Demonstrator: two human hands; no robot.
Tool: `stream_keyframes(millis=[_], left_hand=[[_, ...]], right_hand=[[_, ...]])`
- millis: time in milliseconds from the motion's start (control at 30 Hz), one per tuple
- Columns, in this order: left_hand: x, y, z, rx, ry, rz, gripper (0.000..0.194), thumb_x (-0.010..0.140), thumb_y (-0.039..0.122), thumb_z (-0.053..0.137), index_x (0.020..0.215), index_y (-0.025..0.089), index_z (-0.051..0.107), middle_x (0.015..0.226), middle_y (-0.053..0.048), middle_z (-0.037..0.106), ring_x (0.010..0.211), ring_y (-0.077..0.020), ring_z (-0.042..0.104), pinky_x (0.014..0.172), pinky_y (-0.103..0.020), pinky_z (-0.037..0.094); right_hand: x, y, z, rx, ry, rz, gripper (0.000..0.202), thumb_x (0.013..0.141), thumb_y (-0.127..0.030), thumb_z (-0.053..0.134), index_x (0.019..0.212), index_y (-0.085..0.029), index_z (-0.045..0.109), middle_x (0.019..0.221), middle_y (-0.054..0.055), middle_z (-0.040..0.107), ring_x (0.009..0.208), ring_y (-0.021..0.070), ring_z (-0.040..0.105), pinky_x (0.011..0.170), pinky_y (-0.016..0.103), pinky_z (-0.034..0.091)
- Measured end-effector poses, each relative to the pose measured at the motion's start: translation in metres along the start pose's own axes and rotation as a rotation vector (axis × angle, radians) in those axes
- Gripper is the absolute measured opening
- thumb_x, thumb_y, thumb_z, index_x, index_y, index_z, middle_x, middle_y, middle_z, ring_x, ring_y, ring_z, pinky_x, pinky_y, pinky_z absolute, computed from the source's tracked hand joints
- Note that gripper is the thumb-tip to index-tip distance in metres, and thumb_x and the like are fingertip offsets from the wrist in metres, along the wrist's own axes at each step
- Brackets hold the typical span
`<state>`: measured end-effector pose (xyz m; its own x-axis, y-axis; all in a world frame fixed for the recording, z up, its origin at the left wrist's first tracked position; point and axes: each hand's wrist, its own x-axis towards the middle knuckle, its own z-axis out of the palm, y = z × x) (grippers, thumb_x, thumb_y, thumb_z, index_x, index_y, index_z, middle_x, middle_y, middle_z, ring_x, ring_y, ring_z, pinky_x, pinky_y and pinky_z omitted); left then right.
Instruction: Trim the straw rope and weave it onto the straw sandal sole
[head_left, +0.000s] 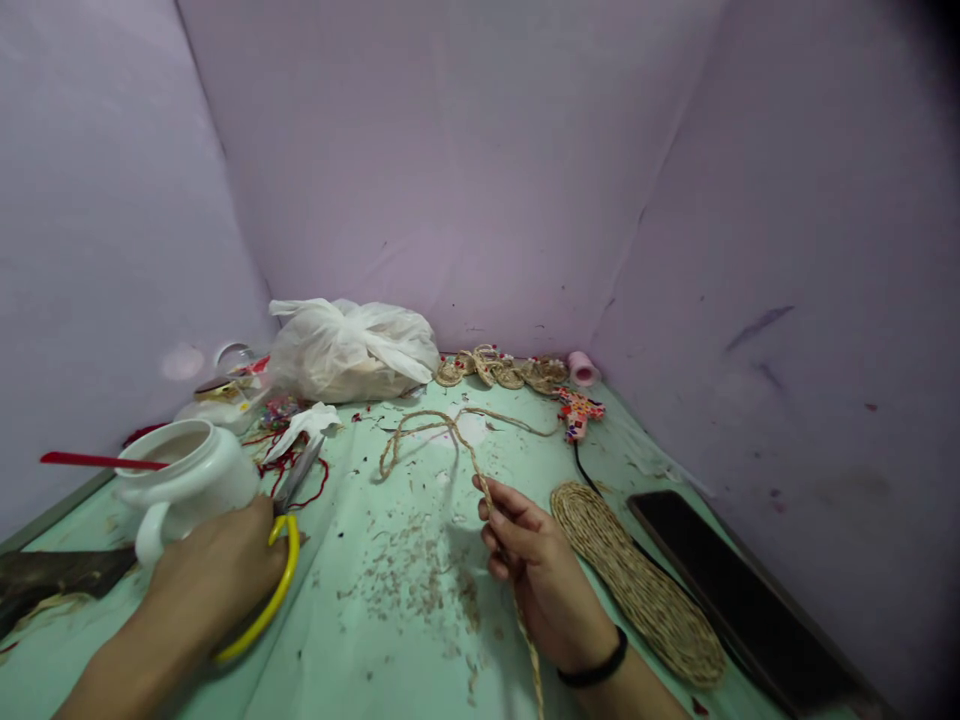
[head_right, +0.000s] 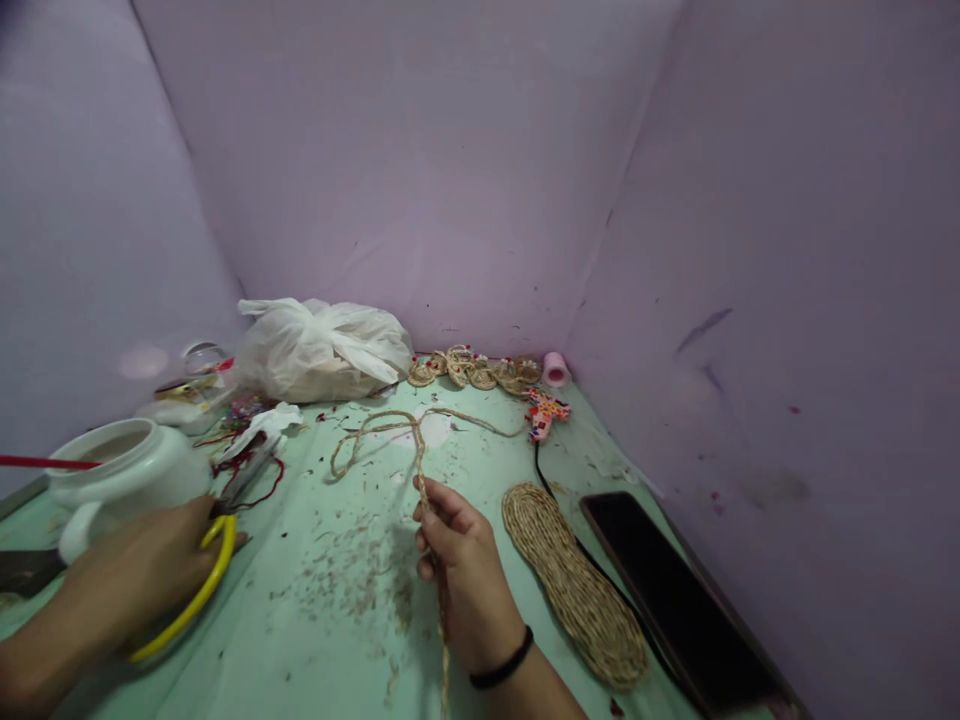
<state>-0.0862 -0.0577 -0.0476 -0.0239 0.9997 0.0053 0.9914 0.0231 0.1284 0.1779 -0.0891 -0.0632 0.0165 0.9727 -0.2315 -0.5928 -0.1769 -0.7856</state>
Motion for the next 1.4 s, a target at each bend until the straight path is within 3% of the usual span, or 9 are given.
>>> stream_keyframes(millis=[400, 533, 633, 667, 733, 800, 867, 1100, 1400], left_hand=[[0.003, 0.012, -0.008, 0.17, -0.137, -0.034, 0.029, 0.072, 0.035, 0.04, 0.084, 0.018, 0.061, 0.081, -0.017, 0.066, 0.078, -0.0368, 0.059, 0.053, -0.038, 0.038], [-0.006, 0.026, -0.014, 0.062, 0.077, -0.075, 0.042, 0.079, 0.043, 0.031, 0.094, 0.016, 0.059, 0.084, -0.016, 0.064, 0.075, -0.0346, 0.058, 0.056, -0.04, 0.039], [-0.011, 0.057, -0.016, -0.366, 0.233, 0.022, 0.038, 0.075, 0.045, 0.043, 0.094, 0.017, 0.06, 0.087, -0.008, 0.064, 0.079, -0.0232, 0.058, 0.069, -0.033, 0.042], [-0.011, 0.071, -0.015, -0.513, 0.149, 0.108, 0.034, 0.074, 0.044, 0.047, 0.087, 0.017, 0.062, 0.082, -0.005, 0.064, 0.077, -0.0203, 0.057, 0.068, -0.029, 0.043], [-0.007, 0.099, -0.009, -0.774, -0.201, 0.195, 0.034, 0.074, 0.045, 0.047, 0.07, 0.015, 0.064, 0.06, -0.002, 0.058, 0.058, -0.0145, 0.053, 0.052, -0.023, 0.04], [0.001, 0.124, -0.001, -1.066, -0.423, 0.128, 0.031, 0.07, 0.042, 0.053, 0.065, 0.013, 0.062, 0.048, 0.002, 0.049, 0.04, -0.0079, 0.041, 0.037, -0.019, 0.028], [0.012, 0.138, 0.007, -1.339, -0.472, -0.028, 0.022, 0.061, 0.031, 0.064, 0.064, 0.01, 0.06, 0.044, 0.004, 0.047, 0.033, -0.0027, 0.029, 0.032, -0.017, 0.018], [0.048, 0.119, 0.008, -1.529, -0.279, -0.092, 0.015, 0.064, 0.023, 0.06, 0.068, 0.009, 0.056, 0.057, 0.0, 0.057, 0.032, -0.0007, 0.035, 0.028, -0.013, 0.018], [0.053, 0.111, -0.006, -1.569, -0.224, -0.112, 0.01, 0.07, 0.016, 0.053, 0.061, 0.011, 0.053, 0.054, -0.003, 0.061, 0.031, -0.005, 0.044, 0.026, -0.015, 0.027]], right_hand=[[-0.002, 0.004, 0.001, -0.153, -0.001, -0.096, 0.036, 0.058, -0.023, 0.069, 0.094, -0.019, 0.066, 0.069, -0.001, 0.054, 0.049, 0.0061, 0.042, 0.035, 0.014, 0.03], [-0.002, 0.005, 0.001, -0.164, -0.007, -0.109, 0.035, 0.059, -0.022, 0.069, 0.094, -0.019, 0.066, 0.069, -0.001, 0.056, 0.049, 0.0064, 0.043, 0.036, 0.015, 0.031], [-0.002, 0.008, 0.001, -0.179, -0.024, -0.082, 0.034, 0.06, -0.023, 0.069, 0.094, -0.019, 0.066, 0.069, 0.0, 0.058, 0.05, 0.0066, 0.045, 0.036, 0.015, 0.032], [-0.002, 0.01, 0.002, -0.183, -0.03, -0.068, 0.032, 0.06, -0.023, 0.069, 0.091, -0.018, 0.067, 0.069, 0.0, 0.058, 0.05, 0.0065, 0.046, 0.036, 0.015, 0.032], [-0.003, 0.012, 0.002, -0.19, -0.05, -0.036, 0.027, 0.058, -0.023, 0.071, 0.083, -0.015, 0.067, 0.068, 0.0, 0.059, 0.05, 0.0066, 0.047, 0.037, 0.015, 0.034], [-0.004, 0.012, 0.003, -0.191, -0.089, 0.012, 0.024, 0.056, -0.024, 0.073, 0.077, -0.013, 0.066, 0.067, 0.001, 0.06, 0.05, 0.0071, 0.048, 0.04, 0.016, 0.037], [-0.004, 0.011, 0.002, -0.173, -0.128, 0.107, 0.024, 0.059, -0.028, 0.071, 0.076, -0.011, 0.065, 0.066, 0.002, 0.061, 0.052, 0.0083, 0.051, 0.045, 0.019, 0.041], [-0.006, 0.004, -0.003, -0.131, -0.263, 0.448, 0.028, 0.075, -0.034, 0.054, 0.083, -0.009, 0.063, 0.069, 0.008, 0.065, 0.058, 0.0138, 0.06, 0.057, 0.028, 0.047], [-0.007, 0.014, -0.001, -0.284, -0.315, 0.322, 0.027, 0.058, -0.026, 0.073, 0.079, -0.01, 0.065, 0.058, 0.001, 0.06, 0.046, 0.0075, 0.054, 0.049, 0.021, 0.041]])
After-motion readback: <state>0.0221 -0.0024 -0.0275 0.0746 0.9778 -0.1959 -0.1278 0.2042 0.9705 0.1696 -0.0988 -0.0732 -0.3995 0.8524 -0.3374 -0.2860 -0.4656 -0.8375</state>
